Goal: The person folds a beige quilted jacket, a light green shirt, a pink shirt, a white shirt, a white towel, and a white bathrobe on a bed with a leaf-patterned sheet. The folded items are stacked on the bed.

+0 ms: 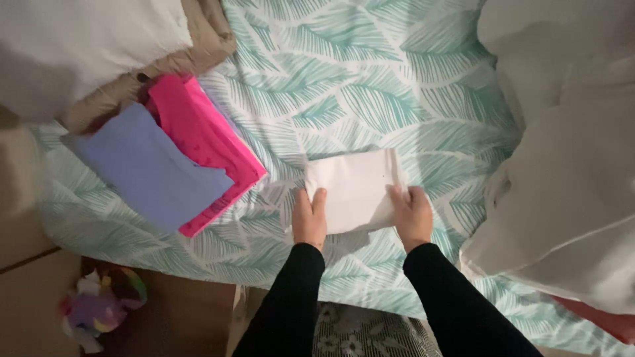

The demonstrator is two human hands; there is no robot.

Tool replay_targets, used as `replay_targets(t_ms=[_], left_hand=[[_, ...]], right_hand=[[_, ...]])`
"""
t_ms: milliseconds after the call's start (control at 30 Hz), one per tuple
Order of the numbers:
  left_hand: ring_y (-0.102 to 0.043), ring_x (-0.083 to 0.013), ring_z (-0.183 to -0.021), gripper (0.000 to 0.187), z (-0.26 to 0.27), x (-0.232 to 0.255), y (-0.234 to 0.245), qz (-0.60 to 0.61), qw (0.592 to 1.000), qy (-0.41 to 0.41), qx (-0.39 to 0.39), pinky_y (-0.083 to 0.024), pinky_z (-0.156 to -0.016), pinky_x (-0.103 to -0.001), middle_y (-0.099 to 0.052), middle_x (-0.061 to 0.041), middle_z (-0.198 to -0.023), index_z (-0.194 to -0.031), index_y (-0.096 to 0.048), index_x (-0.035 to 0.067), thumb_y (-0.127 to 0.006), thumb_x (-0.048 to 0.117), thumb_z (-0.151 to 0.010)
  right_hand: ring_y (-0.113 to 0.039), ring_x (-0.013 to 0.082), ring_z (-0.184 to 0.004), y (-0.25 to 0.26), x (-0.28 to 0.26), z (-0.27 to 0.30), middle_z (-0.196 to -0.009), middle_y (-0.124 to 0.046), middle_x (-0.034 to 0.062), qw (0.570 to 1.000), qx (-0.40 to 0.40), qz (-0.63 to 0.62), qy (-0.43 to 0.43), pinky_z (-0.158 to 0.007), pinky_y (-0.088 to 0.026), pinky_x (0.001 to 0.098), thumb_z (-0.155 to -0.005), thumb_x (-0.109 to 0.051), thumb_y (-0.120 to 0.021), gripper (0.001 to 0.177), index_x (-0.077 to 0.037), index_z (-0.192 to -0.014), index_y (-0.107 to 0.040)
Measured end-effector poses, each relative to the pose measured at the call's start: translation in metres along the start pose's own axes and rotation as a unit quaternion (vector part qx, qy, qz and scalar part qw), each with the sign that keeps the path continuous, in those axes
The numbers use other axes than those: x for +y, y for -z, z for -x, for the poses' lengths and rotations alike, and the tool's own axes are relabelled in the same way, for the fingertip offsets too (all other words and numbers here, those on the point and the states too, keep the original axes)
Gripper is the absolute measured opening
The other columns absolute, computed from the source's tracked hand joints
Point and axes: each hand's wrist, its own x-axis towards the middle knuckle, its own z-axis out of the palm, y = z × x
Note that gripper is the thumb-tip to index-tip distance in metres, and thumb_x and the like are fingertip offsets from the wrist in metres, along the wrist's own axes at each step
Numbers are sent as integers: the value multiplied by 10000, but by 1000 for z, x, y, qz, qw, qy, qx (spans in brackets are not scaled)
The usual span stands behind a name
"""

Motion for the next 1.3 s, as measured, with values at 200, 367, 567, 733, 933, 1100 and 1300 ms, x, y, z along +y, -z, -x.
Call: replay_targets(t_ms=[200,367,567,733,933,1100,1300], left_hand=[[-563,-543,-1121,433,-16,-20,-1,53,997,3,-55,-450,-839,-592,-579,-301,-1088,-1120,-486,37,-548,452,-1014],[-540,-504,-1204,312,-22,-28,3,53,994,24,-91,-483,-969,-537,-546,-286,-1149,-1124,-456,70,-574,327,-994],[-526,-435,-1324,450,-19,-20,11,62,987,63,-136,-455,-1093,-531,-556,-248,-1342,-1297,-480,67,-550,391,-993],[-554,-382,-1318,603,-15,-15,17,95,982,81,-145,-483,-1060,-494,-573,-217,-1347,-1352,-476,73,-685,401,-890],[-543,-460,-1287,595,-15,-25,4,106,984,39,-140,-484,-987,-534,-548,-291,-1277,-1308,-484,4,-738,166,-796],[-557,-364,-1294,591,-7,-8,17,83,982,65,-158,-501,-1027,-467,-554,-164,-1299,-1316,-472,96,-754,195,-807],[-571,-384,-1241,579,-18,-27,14,107,979,74,-158,-514,-902,-477,-547,-232,-1299,-1319,-484,55,-734,193,-816]], right_hand=[[-635,412,-864,-1,-44,26,-881,-613,193,872,209,196,396,-700,-473,542,-948,-185,-671,167,-51,-1046,-695],[-588,376,-1281,-32,-55,53,-1501,-519,228,873,-348,-319,122,-1037,-498,520,-1052,-288,-412,539,-91,-1554,-421],[-198,405,-1521,39,-53,11,-1587,-271,173,893,265,-78,355,-1266,-151,564,-883,119,-615,845,-50,-1622,-241],[-652,367,-1089,26,-61,30,-1119,-702,167,932,53,-99,344,-999,-468,489,-931,57,-635,351,-48,-1261,-689],[-260,422,-1521,45,-79,30,-1633,-257,217,967,91,-50,235,-1223,-261,541,-851,-10,-628,836,-61,-1609,-281],[-708,367,-1109,40,-95,49,-1077,-737,166,951,-14,-109,288,-990,-493,496,-965,62,-503,376,-69,-1284,-653],[-375,483,-1414,43,-46,0,-1482,-444,247,917,257,47,300,-1158,-305,620,-769,112,-764,850,-16,-1535,-417]])
